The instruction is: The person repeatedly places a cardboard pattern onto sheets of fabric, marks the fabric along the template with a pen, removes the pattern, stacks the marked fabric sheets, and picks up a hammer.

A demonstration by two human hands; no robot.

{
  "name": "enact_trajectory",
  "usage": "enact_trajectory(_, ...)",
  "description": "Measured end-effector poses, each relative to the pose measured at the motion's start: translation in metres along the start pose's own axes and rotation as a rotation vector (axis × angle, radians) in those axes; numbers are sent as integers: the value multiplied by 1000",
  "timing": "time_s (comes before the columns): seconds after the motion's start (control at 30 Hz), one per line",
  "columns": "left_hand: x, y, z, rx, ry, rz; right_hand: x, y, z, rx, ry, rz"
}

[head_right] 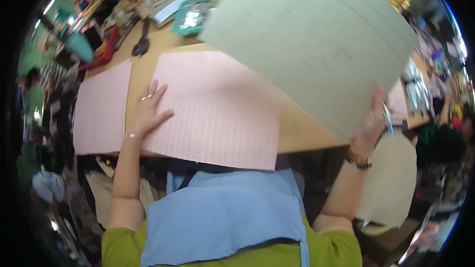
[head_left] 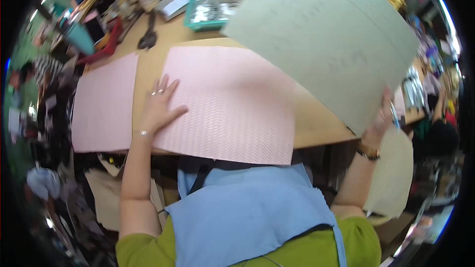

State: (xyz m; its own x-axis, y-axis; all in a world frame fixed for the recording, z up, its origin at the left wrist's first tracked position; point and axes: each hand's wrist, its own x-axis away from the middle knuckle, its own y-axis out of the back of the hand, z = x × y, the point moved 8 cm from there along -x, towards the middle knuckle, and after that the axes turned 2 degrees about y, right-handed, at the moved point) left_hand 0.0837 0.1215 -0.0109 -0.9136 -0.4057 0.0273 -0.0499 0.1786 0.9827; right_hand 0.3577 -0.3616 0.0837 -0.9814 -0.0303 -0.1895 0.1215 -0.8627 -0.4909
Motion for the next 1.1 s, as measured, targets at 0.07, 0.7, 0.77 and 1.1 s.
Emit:
enact_trajectory(0.07, -9, -5, 3, -5, 33, 20, 4, -1, 3, -32, -57, -21)
enact_trajectory(0.7, -44, -20, 0, 125, 224, -122, 22, -56, -120, 893, 27, 521)
enact_trajectory(0.77, -47, -18, 2, 101, 223, -124, 25, -55, -136, 854, -40, 512)
enact_trajectory(1.1, -43, -15, 0, 112, 192, -165, 22, -55, -149, 793, -186, 491)
